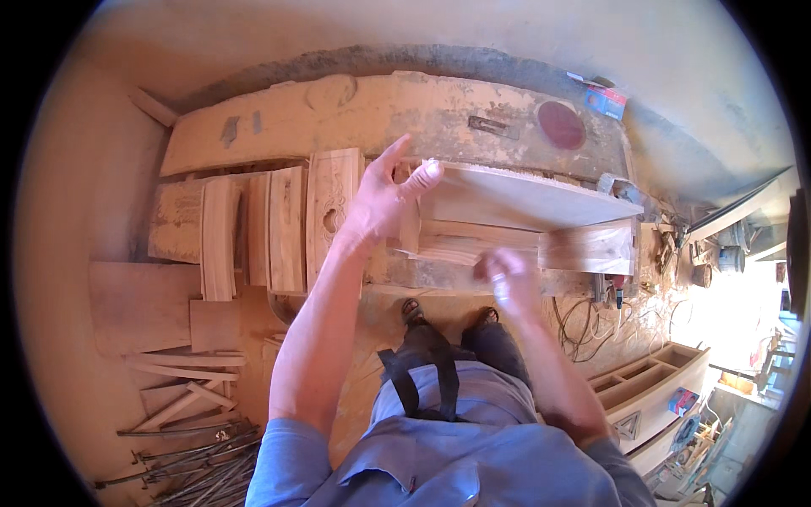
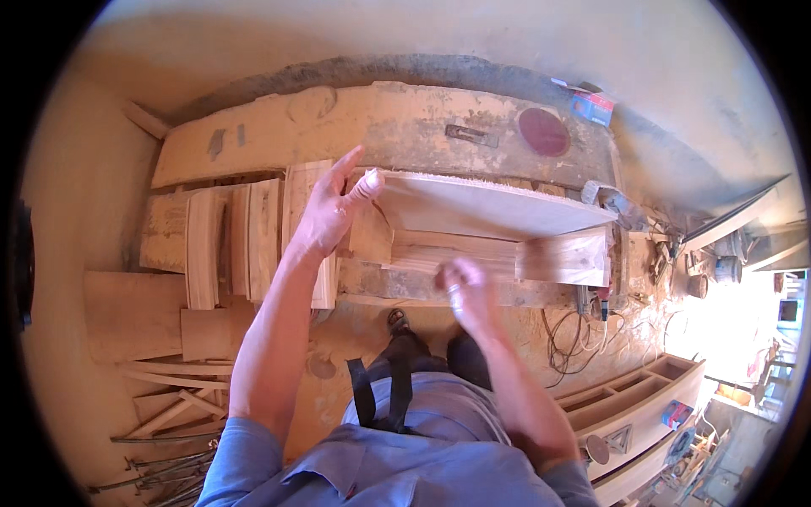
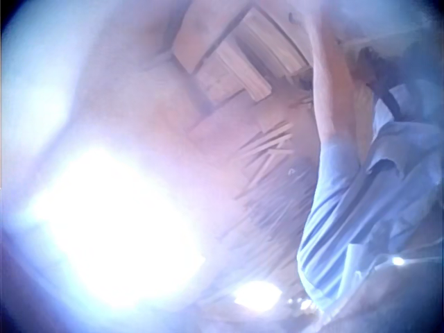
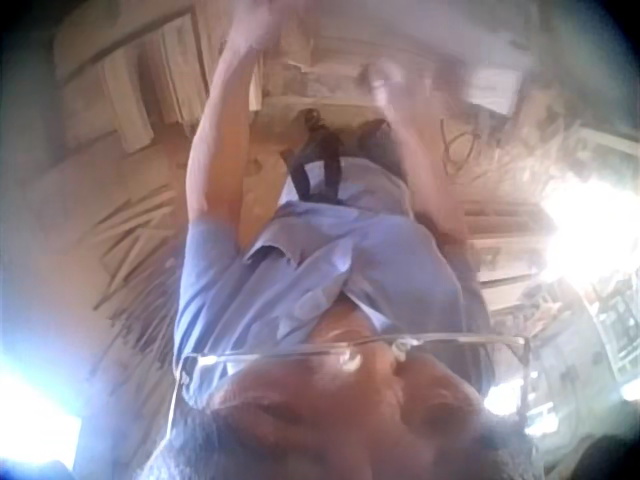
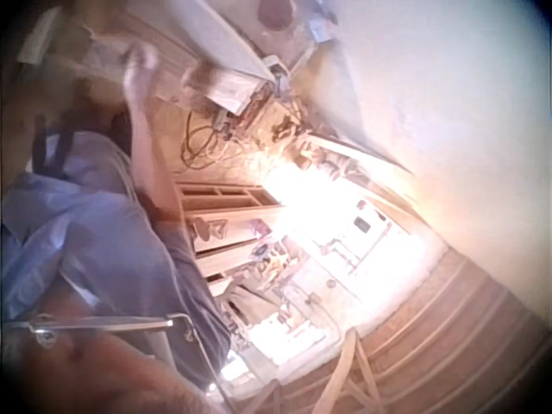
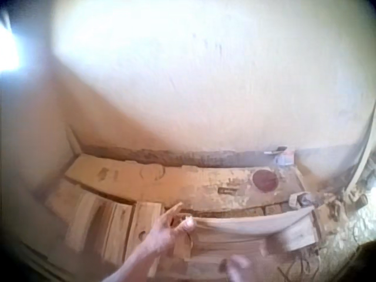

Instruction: The person joins wooden panels together using a nail gun and hammer to construct a small wooden box, then attaches a thin plywood backing to the structure.

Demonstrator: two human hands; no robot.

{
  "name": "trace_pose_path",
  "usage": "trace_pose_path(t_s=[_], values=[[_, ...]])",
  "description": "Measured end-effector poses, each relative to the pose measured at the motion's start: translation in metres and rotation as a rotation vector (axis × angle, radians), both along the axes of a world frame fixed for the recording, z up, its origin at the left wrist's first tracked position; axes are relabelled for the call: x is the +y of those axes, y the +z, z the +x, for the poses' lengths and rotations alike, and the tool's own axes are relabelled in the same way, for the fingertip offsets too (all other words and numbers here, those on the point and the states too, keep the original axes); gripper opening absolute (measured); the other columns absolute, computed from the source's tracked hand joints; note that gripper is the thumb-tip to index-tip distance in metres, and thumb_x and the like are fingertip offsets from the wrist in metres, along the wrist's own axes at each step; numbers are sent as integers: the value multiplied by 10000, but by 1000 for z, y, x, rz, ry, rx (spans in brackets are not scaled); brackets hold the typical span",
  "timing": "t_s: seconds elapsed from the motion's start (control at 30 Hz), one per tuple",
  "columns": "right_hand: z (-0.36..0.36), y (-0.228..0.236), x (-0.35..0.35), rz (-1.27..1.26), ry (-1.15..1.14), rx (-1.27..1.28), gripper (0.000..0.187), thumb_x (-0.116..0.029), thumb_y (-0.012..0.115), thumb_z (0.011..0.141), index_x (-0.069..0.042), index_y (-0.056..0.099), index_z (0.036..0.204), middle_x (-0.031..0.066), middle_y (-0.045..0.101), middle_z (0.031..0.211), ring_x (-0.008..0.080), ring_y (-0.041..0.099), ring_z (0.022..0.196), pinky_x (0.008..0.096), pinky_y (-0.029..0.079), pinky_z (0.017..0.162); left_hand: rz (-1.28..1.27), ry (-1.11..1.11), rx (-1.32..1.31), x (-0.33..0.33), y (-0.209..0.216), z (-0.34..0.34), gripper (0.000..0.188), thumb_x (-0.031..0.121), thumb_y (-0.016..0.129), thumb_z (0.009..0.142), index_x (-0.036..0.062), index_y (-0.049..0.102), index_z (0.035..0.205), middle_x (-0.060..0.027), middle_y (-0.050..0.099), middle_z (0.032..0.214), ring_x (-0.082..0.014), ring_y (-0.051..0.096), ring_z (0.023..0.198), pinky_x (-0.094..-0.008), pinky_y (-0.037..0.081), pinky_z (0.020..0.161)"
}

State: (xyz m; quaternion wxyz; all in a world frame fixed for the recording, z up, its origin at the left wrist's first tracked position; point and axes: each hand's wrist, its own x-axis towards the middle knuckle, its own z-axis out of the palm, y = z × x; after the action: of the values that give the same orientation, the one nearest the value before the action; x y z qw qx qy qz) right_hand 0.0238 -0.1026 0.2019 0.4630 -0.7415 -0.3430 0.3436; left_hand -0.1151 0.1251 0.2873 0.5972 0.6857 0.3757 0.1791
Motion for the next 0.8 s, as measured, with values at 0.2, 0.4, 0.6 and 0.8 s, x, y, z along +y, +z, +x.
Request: trace_pose_path(t_s=[0.2,0.4,0.6,0.8], values=[[-41,-132,38,-325,63,801,186,-135,531,951,-46,628,819,73,661,723,165,616,605,312,492,542,-32,127,-94,-2,-12,4,924,575,695,941,-17,373,1573,-231,608,1394,-275,536,1345,-393,381,1151],[-35,-157,136,-176,-71,839,125,-67,512,911,-48,622,854,68,599,675,181,521,523,338,397,479,-61,215,-118,-7,-2,7,879,513,653,978,-27,326,1590,-210,635,1331,-255,554,1290,-385,393,1125],[-33,-230,130,-124,-573,1421,139,-50,458,942,-93,582,897,54,524,676,192,509,534,308,347,436,-17,205,-118,-6,-10,12,917,538,626,980,-27,269,1609,-209,645,1304,-259,572,1259,-380,399,1114],[-26,-223,172,56,-1080,1458,138,-158,481,987,-104,599,941,92,532,744,214,487,606,388,410,526,54,152,10,3,-4,17,1035,644,612,954,-42,211,1616,-231,640,1323,-295,536,1328,-404,343,1164]])
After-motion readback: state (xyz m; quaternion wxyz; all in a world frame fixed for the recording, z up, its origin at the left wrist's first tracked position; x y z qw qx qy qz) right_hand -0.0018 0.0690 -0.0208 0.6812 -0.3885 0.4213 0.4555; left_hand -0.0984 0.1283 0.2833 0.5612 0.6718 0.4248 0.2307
